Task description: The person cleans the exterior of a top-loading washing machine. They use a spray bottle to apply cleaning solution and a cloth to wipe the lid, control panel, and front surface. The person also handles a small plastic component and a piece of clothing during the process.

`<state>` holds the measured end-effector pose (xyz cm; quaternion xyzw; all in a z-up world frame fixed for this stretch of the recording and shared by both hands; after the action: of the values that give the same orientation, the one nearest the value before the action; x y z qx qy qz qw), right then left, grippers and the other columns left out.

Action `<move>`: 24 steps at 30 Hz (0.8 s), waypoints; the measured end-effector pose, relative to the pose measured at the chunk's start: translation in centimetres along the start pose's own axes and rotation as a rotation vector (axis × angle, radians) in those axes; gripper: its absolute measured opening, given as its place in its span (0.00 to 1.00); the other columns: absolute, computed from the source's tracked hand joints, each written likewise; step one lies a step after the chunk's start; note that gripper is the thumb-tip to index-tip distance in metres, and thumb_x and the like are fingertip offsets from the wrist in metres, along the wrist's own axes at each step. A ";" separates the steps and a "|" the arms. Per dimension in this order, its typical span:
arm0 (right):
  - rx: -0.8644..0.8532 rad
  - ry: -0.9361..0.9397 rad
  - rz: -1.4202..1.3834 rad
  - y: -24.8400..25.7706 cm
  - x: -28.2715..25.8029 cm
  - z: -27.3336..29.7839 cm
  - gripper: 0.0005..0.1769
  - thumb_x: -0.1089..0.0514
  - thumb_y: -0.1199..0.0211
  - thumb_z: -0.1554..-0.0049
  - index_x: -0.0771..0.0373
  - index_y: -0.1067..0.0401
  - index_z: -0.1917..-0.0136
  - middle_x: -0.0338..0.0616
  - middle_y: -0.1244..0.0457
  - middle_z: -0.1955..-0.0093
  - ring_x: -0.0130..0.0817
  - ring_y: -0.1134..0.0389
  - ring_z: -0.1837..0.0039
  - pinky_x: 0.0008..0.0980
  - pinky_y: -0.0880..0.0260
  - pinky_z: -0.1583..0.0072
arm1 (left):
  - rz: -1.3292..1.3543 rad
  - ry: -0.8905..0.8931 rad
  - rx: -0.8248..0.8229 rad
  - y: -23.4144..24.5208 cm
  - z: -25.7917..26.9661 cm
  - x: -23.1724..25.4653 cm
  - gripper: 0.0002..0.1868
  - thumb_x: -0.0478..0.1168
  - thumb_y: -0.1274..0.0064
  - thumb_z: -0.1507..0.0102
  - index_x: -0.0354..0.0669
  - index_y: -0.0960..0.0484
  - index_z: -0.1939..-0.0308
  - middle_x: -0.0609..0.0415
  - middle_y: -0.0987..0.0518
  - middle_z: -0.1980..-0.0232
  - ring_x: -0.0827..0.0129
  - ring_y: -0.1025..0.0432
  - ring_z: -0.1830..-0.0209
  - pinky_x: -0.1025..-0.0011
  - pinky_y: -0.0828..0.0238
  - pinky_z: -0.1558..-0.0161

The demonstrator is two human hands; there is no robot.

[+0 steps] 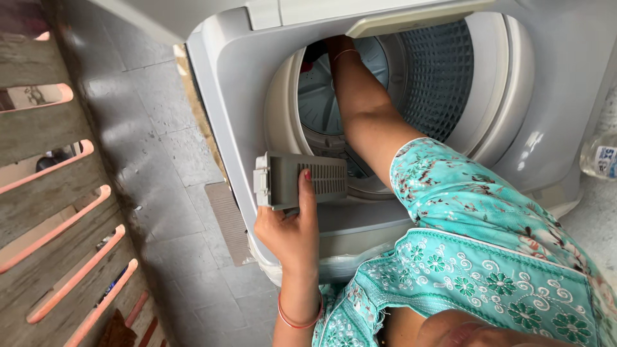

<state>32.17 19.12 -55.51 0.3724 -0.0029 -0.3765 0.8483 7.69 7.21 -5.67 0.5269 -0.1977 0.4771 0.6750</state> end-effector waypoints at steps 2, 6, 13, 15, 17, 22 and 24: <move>0.018 0.003 -0.029 1.2 -0.8 0.6 0.27 0.44 0.41 0.39 0.62 0.30 0.34 0.53 0.35 0.34 0.49 0.36 0.32 0.48 0.37 0.31 | -0.094 -0.080 0.003 0.2 0.0 0.6 0.09 0.38 0.36 0.35 0.34 0.14 0.57 0.53 0.15 0.65 0.79 0.22 0.68 0.78 0.28 0.68; 0.066 0.027 -0.132 4.2 -2.5 1.7 0.27 0.44 0.42 0.39 0.62 0.31 0.33 0.52 0.35 0.34 0.48 0.36 0.32 0.48 0.37 0.30 | -0.023 -0.013 0.033 0.2 -0.1 0.4 0.10 0.40 0.36 0.36 0.35 0.15 0.60 0.53 0.15 0.67 0.78 0.24 0.72 0.77 0.29 0.70; -0.003 0.130 -1.087 7.3 -1.3 7.0 0.28 0.44 0.42 0.39 0.61 0.33 0.32 0.51 0.36 0.33 0.47 0.37 0.31 0.47 0.38 0.29 | -0.161 -0.109 0.075 0.4 -0.1 0.4 0.18 0.48 0.35 0.37 0.34 0.17 0.64 0.48 0.17 0.70 0.67 0.23 0.74 0.70 0.29 0.70; -0.443 -0.077 -2.120 6.5 -2.0 9.1 0.28 0.43 0.40 0.42 0.63 0.31 0.36 0.52 0.33 0.37 0.48 0.35 0.34 0.47 0.34 0.30 | -0.185 -0.168 0.097 0.5 0.0 0.4 0.20 0.50 0.35 0.37 0.33 0.18 0.65 0.46 0.17 0.70 0.61 0.22 0.73 0.67 0.28 0.68; -0.423 0.035 -1.762 8.5 -1.4 10.7 0.18 0.49 0.38 0.39 0.63 0.30 0.42 0.49 0.32 0.42 0.44 0.34 0.37 0.44 0.32 0.32 | -0.223 -0.166 0.118 0.5 -0.2 -0.2 0.23 0.52 0.35 0.37 0.33 0.19 0.68 0.44 0.18 0.71 0.55 0.22 0.73 0.63 0.27 0.68; -0.580 0.191 -1.263 12.5 -2.7 17.4 0.16 0.67 0.43 0.45 0.63 0.28 0.43 0.41 0.33 0.47 0.35 0.33 0.42 0.36 0.32 0.37 | -0.088 -0.230 0.137 0.5 -0.4 -1.7 0.22 0.52 0.37 0.35 0.32 0.20 0.61 0.44 0.17 0.67 0.55 0.22 0.68 0.64 0.26 0.63; -0.684 0.381 -1.192 15.1 -4.5 22.4 0.21 0.69 0.47 0.47 0.63 0.26 0.41 0.41 0.31 0.45 0.31 0.31 0.42 0.31 0.31 0.35 | 0.213 -0.262 0.098 0.6 -0.4 -2.0 0.21 0.50 0.37 0.35 0.32 0.20 0.55 0.46 0.16 0.61 0.61 0.22 0.62 0.67 0.25 0.58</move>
<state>32.21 14.57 -28.51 0.0829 0.4677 -0.6844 0.5531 6.15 6.66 -7.02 0.5929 -0.3150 0.4823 0.5627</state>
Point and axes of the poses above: each hand's wrist, its own z-axis away from the middle knuckle, its own y-axis out of the back of the hand, x = y × z, the point moved 8 cm from there along -z, towards the middle knuckle
